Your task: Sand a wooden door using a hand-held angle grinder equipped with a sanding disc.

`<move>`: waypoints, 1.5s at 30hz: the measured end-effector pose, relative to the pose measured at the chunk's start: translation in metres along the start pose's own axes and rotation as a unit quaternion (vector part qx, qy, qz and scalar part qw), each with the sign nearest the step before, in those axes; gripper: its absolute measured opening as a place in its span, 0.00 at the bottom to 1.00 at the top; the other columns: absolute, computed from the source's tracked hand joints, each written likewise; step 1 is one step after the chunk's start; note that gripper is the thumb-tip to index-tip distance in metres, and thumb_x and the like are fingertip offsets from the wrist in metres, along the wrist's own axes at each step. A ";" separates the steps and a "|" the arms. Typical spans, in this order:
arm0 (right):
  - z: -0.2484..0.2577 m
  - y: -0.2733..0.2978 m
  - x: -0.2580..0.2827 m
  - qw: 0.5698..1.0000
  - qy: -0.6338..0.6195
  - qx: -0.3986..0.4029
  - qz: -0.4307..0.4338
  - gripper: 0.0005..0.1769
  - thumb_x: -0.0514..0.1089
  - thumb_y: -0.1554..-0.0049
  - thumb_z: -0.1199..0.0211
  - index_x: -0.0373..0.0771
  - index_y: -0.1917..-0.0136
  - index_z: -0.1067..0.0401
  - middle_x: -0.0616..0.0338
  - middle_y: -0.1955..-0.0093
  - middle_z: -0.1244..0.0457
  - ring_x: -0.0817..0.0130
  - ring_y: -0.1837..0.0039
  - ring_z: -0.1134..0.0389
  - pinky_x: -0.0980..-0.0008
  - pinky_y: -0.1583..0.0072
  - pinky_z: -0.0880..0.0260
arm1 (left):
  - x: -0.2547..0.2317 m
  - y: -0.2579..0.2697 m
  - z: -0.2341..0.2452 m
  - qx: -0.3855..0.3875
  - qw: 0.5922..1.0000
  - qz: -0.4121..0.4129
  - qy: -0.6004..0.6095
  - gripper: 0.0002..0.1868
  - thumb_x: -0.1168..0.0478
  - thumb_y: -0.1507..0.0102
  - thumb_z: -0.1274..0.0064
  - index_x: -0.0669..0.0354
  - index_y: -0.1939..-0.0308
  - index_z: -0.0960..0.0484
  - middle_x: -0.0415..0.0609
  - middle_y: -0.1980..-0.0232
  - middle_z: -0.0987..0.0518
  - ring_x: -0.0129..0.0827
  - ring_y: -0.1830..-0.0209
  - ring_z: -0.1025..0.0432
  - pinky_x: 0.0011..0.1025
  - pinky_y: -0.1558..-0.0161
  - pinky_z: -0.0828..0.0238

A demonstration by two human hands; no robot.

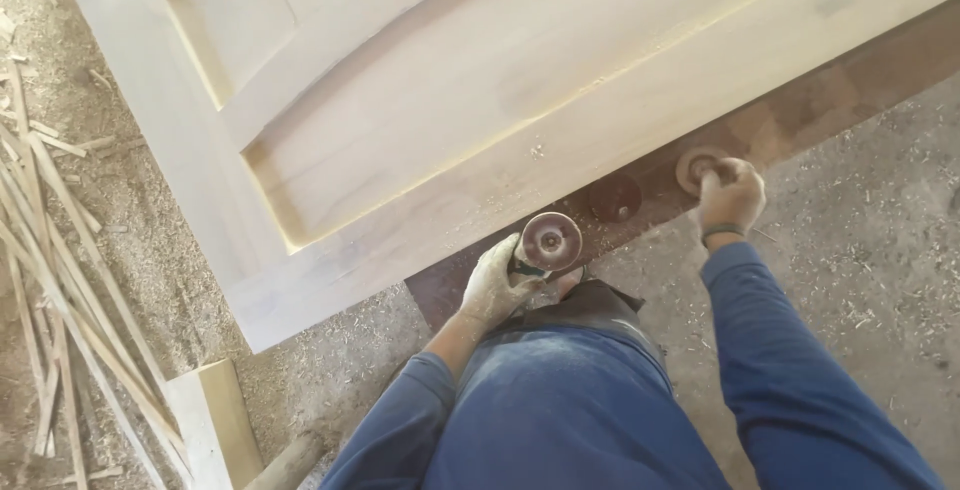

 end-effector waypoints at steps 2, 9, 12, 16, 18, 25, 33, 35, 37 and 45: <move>0.007 0.015 0.031 0.995 0.077 -0.031 0.064 0.10 0.41 0.43 0.25 0.43 0.48 0.23 0.50 0.39 0.36 0.58 0.39 0.34 0.60 0.40 0.30 | 0.008 0.001 -0.004 -0.005 1.000 -0.003 -0.017 0.48 0.52 0.51 0.27 0.63 0.31 0.33 0.59 0.34 0.27 0.51 0.31 0.34 0.43 0.32 0.38; 0.026 0.028 0.076 0.971 0.197 -0.038 0.131 0.13 0.47 0.50 0.21 0.46 0.59 0.24 0.52 0.39 0.39 0.51 0.33 0.42 0.48 0.35 0.42 | 0.026 0.016 -0.011 -0.035 0.999 0.016 -0.036 0.46 0.49 0.48 0.31 0.61 0.30 0.31 0.58 0.32 0.25 0.50 0.29 0.34 0.42 0.29 0.38; 0.023 0.021 0.059 0.970 0.129 -0.030 0.203 0.13 0.44 0.47 0.23 0.43 0.62 0.28 0.56 0.47 0.37 0.56 0.41 0.37 0.53 0.40 0.34 | 0.019 0.018 -0.007 -0.024 0.997 0.042 -0.055 0.48 0.49 0.51 0.29 0.62 0.31 0.33 0.59 0.32 0.27 0.51 0.29 0.36 0.44 0.30 0.41; 0.018 0.036 0.076 0.990 -0.017 0.091 0.104 0.08 0.42 0.41 0.34 0.41 0.51 0.31 0.64 0.52 0.34 0.64 0.51 0.30 0.59 0.48 0.26 | 0.011 0.020 -0.002 -0.025 0.997 0.057 -0.040 0.48 0.47 0.50 0.29 0.61 0.31 0.33 0.59 0.32 0.28 0.50 0.29 0.36 0.43 0.30 0.40; 0.017 0.056 0.114 0.972 0.041 0.229 0.001 0.18 0.40 0.37 0.45 0.40 0.34 0.35 0.56 0.55 0.32 0.57 0.57 0.28 0.56 0.56 0.24 | 0.011 0.018 0.000 -0.014 0.997 0.065 -0.048 0.47 0.49 0.48 0.30 0.61 0.30 0.33 0.59 0.32 0.28 0.50 0.29 0.36 0.43 0.29 0.42; 0.000 0.097 0.128 0.941 0.236 0.215 0.112 0.36 0.54 0.40 0.31 0.34 0.28 0.39 0.42 0.53 0.30 0.45 0.50 0.27 0.51 0.48 0.29 | 0.003 0.015 0.006 -0.024 0.999 0.016 -0.034 0.45 0.51 0.46 0.33 0.64 0.29 0.32 0.61 0.32 0.27 0.49 0.29 0.33 0.41 0.28 0.38; 0.005 0.088 0.065 0.938 0.232 0.258 -0.014 0.17 0.56 0.38 0.33 0.40 0.47 0.22 0.54 0.51 0.28 0.62 0.52 0.28 0.61 0.48 0.29 | -0.003 0.014 0.019 -0.056 0.998 -0.025 -0.018 0.44 0.50 0.44 0.31 0.66 0.30 0.31 0.63 0.32 0.27 0.52 0.31 0.34 0.44 0.32 0.39; 0.029 0.092 0.077 0.960 0.094 0.255 -0.065 0.15 0.53 0.38 0.34 0.39 0.48 0.22 0.54 0.54 0.30 0.66 0.55 0.31 0.65 0.51 0.31 | -0.017 0.011 0.028 -0.046 0.999 0.019 0.019 0.42 0.49 0.44 0.33 0.65 0.31 0.30 0.60 0.36 0.24 0.48 0.38 0.29 0.41 0.37 0.33; 0.047 0.096 0.087 0.962 -0.044 0.244 -0.116 0.13 0.50 0.37 0.35 0.37 0.49 0.22 0.54 0.56 0.31 0.70 0.58 0.34 0.69 0.55 0.33 | -0.021 0.007 0.029 -0.034 0.996 0.061 0.057 0.41 0.48 0.44 0.35 0.63 0.31 0.30 0.57 0.39 0.21 0.43 0.44 0.24 0.38 0.41 0.28; 0.019 0.144 0.192 0.921 -0.045 0.370 0.112 0.11 0.47 0.40 0.36 0.38 0.58 0.23 0.59 0.64 0.30 0.68 0.63 0.30 0.66 0.58 0.28 | -0.038 -0.016 0.027 -0.034 0.962 0.101 0.250 0.25 0.56 0.34 0.48 0.62 0.34 0.25 0.56 0.44 0.17 0.42 0.55 0.23 0.37 0.55 0.24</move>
Point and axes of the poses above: each hand's wrist, its own y-axis away from the middle knuckle, its own z-axis out of the back of the hand, x = y × z, the point moved 1 cm from there along -y, towards the middle knuckle
